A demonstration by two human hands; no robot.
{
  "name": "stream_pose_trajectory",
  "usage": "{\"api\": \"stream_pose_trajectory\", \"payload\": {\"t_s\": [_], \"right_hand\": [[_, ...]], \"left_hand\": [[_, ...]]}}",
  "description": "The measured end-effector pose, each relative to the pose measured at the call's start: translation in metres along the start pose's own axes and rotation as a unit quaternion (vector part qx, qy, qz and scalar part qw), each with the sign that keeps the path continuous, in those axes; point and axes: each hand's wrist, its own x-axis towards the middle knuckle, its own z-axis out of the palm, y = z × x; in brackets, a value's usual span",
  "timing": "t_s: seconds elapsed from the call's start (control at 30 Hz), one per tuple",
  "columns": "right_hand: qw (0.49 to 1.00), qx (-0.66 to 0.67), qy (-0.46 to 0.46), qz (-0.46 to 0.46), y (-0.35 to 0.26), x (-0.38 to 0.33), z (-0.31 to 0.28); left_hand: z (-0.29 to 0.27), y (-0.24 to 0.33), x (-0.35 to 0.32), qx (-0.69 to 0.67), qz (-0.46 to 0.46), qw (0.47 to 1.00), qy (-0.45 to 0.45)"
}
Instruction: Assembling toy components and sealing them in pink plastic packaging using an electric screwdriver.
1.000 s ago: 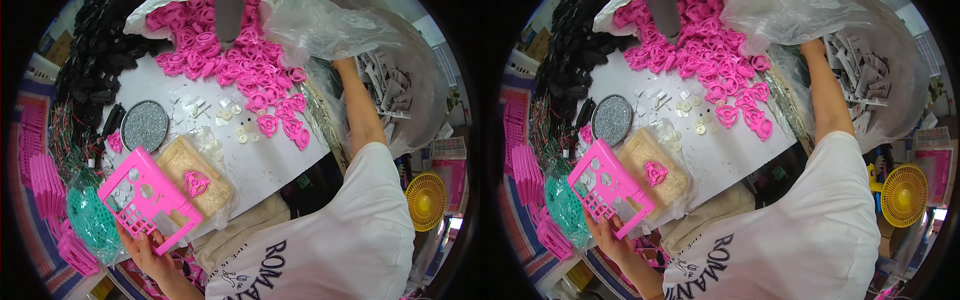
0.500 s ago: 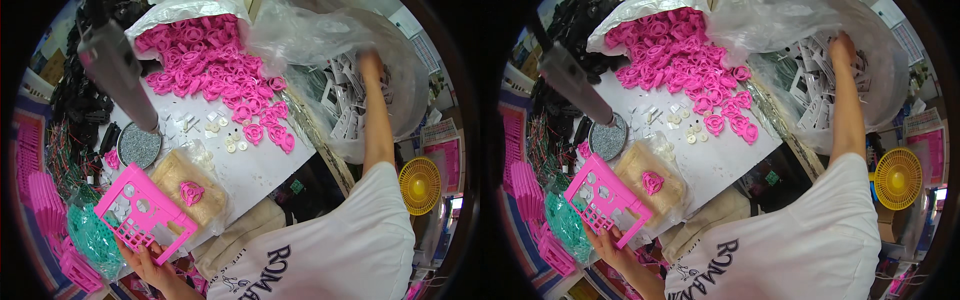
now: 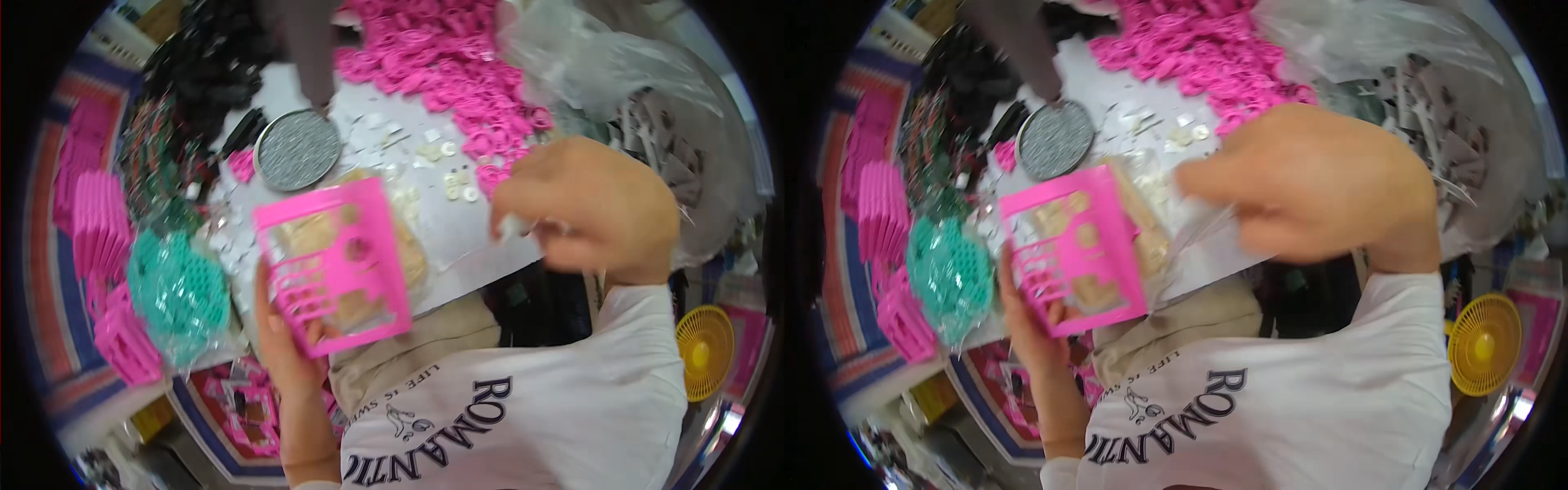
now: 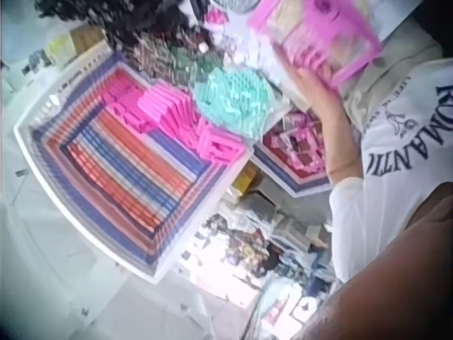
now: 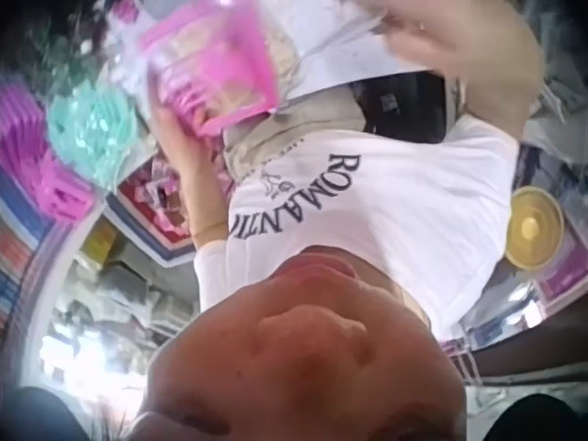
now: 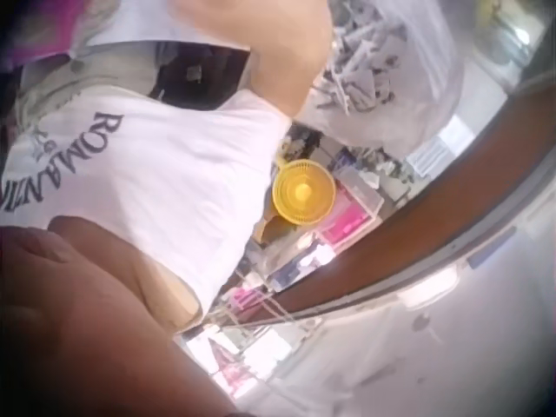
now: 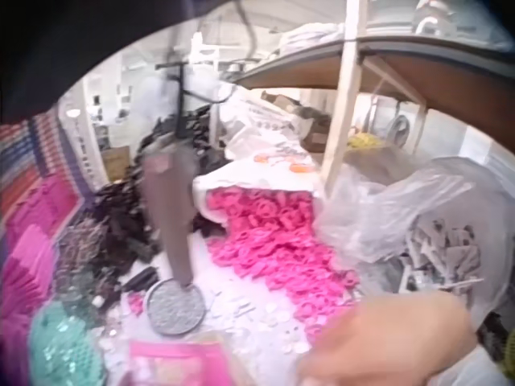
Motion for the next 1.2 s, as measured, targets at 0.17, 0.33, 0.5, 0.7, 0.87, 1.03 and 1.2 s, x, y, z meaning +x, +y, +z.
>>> {"api": "stream_pose_trajectory", "payload": {"t_s": [0.17, 0.33, 0.5, 0.7, 0.87, 1.03, 1.2], "right_hand": [[0.892, -0.263, -0.041, -0.366, -0.066, 0.111, 0.016], [0.881, -0.22, 0.123, -0.4, -0.071, 0.19, 0.062], [0.884, 0.089, 0.424, -0.177, -0.01, 0.136, 0.074], [0.672, 0.717, 0.15, 0.111, 0.004, 0.115, 0.177], [0.764, 0.62, 0.164, 0.073, -0.005, 0.118, 0.173], [0.612, 0.763, 0.207, 0.001, 0.0, 0.119, 0.172], [0.724, 0.657, 0.209, 0.026, -0.005, 0.125, 0.179]], "left_hand": [[-0.005, -0.017, 0.005, -0.197, 0.024, 0.973, -0.121], [-0.032, -0.029, 0.009, -0.469, 0.04, 0.869, -0.151], [-0.036, 0.001, 0.002, -0.19, 0.044, 0.981, -0.021], [-0.015, -0.002, 0.017, -0.009, 0.052, 0.998, 0.014], [-0.016, 0.01, 0.018, 0.188, 0.153, 0.966, 0.086], [-0.001, 0.027, 0.014, 0.215, 0.268, 0.92, 0.189], [-0.003, 0.026, 0.015, 0.288, 0.187, 0.935, 0.086]]}}
